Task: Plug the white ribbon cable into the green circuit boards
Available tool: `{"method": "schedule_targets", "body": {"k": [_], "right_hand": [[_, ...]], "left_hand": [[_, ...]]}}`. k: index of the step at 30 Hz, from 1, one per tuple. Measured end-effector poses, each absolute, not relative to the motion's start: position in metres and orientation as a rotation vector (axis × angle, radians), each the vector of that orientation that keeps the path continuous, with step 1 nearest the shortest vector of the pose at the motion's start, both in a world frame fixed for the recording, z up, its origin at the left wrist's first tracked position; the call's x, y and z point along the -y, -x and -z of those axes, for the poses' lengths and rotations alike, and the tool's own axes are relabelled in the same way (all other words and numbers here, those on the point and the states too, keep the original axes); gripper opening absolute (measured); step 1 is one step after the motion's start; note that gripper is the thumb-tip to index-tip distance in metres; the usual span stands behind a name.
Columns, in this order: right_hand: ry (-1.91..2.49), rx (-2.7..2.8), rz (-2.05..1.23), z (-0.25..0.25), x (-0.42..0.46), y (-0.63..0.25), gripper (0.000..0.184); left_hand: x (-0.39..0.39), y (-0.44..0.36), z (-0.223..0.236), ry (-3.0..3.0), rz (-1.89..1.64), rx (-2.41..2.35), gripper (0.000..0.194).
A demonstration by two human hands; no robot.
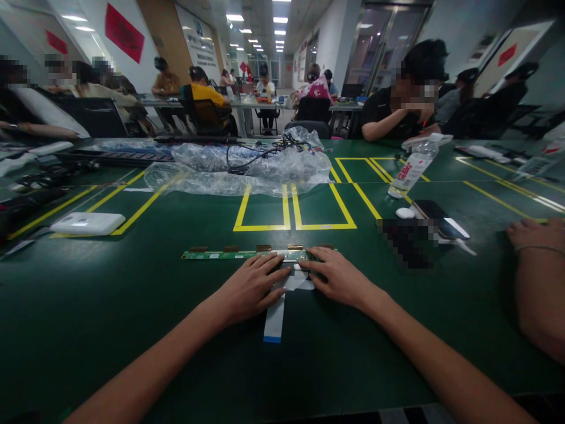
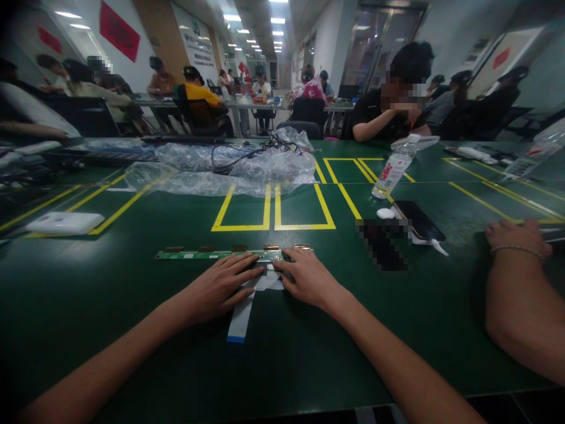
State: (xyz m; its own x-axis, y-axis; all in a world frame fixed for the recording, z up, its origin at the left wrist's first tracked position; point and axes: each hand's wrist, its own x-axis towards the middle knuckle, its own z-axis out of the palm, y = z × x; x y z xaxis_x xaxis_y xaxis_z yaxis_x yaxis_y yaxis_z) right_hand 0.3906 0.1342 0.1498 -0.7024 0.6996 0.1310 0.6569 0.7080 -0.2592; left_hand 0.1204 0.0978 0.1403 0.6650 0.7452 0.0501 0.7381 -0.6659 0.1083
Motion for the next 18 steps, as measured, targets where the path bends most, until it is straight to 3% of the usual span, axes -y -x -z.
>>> {"method": "schedule_targets", "body": {"k": [6,18], "right_hand": [[1.071,2.703,-0.272,-0.15,-0.136,-0.391,0.043],[1.081,2.715,-0.387,-0.157,-0.135,-0.392,0.045]], "left_hand": [[-0.096,-0.125,-0.14,-2.816,-0.169,-1.288,0.059],[-0.098,-0.115,-0.15,-2.771,-0.117,-1.358,0.05]]}}
